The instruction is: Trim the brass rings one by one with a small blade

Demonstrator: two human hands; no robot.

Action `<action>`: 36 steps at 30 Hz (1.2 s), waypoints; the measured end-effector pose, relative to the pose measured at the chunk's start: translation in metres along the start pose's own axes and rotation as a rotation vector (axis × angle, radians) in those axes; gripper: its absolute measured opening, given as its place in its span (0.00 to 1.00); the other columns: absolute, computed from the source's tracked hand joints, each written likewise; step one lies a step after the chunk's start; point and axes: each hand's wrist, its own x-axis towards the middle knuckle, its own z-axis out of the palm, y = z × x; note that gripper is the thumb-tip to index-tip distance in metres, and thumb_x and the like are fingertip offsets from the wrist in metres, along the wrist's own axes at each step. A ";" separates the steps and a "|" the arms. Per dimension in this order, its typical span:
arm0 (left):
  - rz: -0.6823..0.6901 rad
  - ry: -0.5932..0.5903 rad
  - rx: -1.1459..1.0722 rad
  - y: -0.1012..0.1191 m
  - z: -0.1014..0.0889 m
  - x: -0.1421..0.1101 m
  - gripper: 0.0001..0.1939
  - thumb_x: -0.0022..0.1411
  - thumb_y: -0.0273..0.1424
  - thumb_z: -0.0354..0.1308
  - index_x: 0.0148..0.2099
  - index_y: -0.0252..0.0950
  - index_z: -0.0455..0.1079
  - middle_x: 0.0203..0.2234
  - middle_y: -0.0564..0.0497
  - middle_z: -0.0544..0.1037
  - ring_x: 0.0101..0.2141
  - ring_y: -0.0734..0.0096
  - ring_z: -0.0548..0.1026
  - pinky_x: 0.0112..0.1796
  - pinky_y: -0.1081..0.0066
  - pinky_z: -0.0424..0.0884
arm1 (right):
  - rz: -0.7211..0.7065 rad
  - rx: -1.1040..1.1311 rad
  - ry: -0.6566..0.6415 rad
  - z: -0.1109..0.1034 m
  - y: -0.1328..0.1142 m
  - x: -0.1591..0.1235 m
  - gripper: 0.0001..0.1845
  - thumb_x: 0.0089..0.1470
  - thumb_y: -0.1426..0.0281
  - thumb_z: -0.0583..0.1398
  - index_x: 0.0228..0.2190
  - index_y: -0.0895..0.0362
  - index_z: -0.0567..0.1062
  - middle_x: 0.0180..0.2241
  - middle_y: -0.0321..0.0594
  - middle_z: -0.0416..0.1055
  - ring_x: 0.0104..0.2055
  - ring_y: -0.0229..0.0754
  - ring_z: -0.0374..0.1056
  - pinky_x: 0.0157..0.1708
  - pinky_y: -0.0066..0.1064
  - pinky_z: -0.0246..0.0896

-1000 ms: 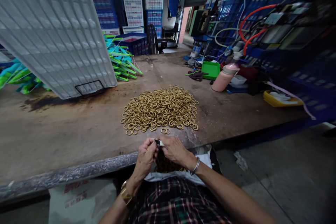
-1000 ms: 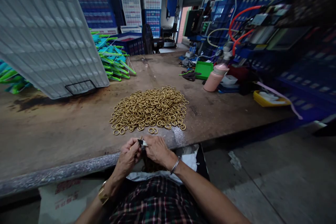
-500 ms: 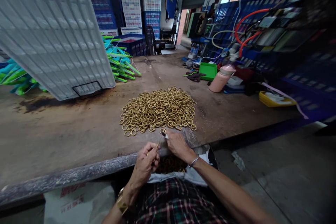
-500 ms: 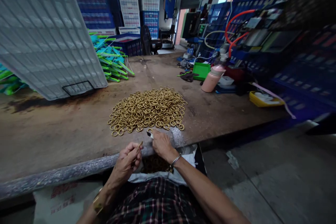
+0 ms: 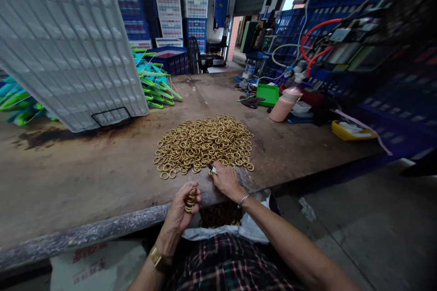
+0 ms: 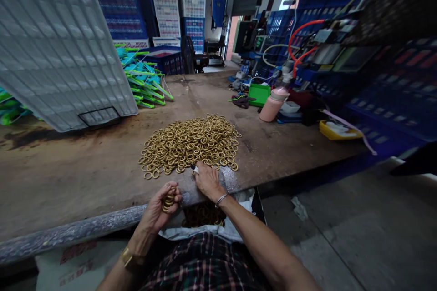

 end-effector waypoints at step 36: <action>0.401 0.158 0.750 -0.011 0.011 0.019 0.19 0.48 0.47 0.57 0.23 0.35 0.67 0.11 0.58 0.60 0.14 0.79 0.55 0.17 0.77 0.54 | -0.130 0.683 0.038 -0.003 -0.018 -0.013 0.06 0.53 0.70 0.48 0.27 0.54 0.64 0.26 0.35 0.67 0.29 0.37 0.63 0.30 0.25 0.54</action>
